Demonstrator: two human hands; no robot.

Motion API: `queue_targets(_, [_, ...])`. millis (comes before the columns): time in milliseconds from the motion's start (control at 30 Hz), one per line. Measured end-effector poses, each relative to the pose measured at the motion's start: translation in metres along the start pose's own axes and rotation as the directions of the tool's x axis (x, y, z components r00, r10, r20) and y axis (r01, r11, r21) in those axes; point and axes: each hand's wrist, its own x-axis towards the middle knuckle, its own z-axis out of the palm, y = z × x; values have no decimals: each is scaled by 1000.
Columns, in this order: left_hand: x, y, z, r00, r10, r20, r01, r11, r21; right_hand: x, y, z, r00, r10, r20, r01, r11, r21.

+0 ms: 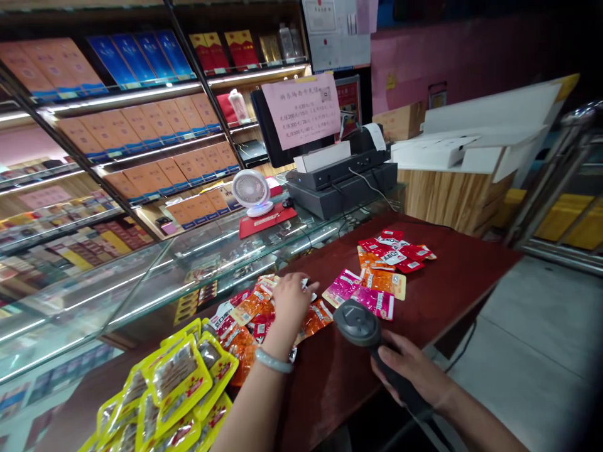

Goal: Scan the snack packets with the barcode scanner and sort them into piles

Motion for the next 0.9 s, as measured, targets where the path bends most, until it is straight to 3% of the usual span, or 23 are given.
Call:
queue_targets(100, [4,33,24,977,96,189,-96,995,-8,-6,-4,-3,999,-10,-46,9,1000,-6])
queue_targets(167, [6,46,35,964,104,245,-110,994,12,-12,-8,-7,996,-14,-87,12,1000,-18])
queue_targets(300, [8,44,41,961,12,276,18,994,-104,-23,-11,-19,988,-8,-157,6,1000,-11])
queue_targets(400, [7,31,42,965,-69,253,141,950,-277,-26,-13,-23,986,-13,-166,13,1000,-1])
queue_targets(567, [7,17,46,976,-106,192,190,848,-495,-23,-17,-12,993,-16,-114,12,999,-32])
queue_targets(700, [6,16,47,981,-103,164,178,815,-552,-18,-14,-3,998,-11,-58,9,1000,-29])
queue_targets(900, [3,20,46,991,-61,123,117,844,-523,-17,-11,0,999,-25,-46,25,1000,-14])
